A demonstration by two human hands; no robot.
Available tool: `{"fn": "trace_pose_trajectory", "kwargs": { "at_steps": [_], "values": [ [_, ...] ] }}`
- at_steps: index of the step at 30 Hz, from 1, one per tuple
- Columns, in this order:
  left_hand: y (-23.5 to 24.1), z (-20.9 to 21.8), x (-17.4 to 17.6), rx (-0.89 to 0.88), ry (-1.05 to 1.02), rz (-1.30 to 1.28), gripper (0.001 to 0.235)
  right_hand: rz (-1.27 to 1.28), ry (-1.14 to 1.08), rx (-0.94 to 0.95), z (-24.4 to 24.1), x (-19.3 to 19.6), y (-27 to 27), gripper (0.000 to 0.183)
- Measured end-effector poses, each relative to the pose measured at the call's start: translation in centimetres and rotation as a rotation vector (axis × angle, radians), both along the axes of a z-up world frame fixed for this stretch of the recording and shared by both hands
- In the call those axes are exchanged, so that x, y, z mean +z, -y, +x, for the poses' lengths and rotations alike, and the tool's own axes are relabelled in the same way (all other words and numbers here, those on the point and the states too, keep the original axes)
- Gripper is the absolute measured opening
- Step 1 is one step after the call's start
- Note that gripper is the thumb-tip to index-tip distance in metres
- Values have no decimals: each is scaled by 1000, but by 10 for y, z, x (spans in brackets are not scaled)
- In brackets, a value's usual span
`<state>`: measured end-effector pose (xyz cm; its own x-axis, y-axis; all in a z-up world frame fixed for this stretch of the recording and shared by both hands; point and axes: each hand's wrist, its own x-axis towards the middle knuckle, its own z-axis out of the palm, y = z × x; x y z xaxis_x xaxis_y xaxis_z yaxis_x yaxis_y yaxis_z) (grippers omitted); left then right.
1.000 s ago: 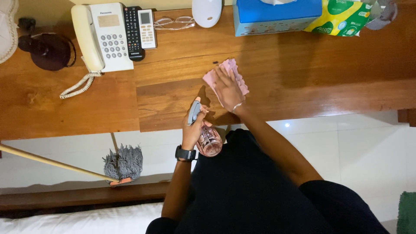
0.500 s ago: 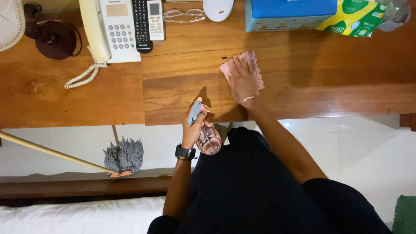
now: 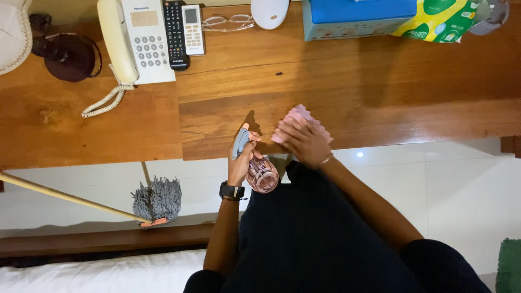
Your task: Transferring tissues from a packet into a blue tissue holder and then cleaning the desk surface with a spray and cloth.
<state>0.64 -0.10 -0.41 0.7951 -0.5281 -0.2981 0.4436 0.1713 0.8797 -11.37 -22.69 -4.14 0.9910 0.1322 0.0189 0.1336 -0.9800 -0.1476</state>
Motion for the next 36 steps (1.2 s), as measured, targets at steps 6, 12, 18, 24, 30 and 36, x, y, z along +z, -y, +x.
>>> {"fn": "trace_pose_trajectory", "kwargs": {
  "at_steps": [6, 12, 18, 24, 30, 36],
  "values": [
    [5, 3, 14, -33, -60, -34, 54, -393, -131, -121, -24, 31, 52, 51],
    [11, 2, -17, -63, -11, -36, 20, 47, 75, -467, 20, -4, 93, 51],
    [22, 8, 32, -75, -3, -129, 18, 63, 46, -467, 71, 5, 52, 54],
    [21, 27, 63, 10, -12, -152, 25, 73, 229, -327, 95, -14, 79, 53],
    [13, 32, 80, 86, 34, -67, 48, 248, 192, -550, 157, 10, 43, 45],
    [-3, 16, 43, 133, -34, -94, 35, 267, 180, 1, 136, 41, -2, 56]
  ]
}}
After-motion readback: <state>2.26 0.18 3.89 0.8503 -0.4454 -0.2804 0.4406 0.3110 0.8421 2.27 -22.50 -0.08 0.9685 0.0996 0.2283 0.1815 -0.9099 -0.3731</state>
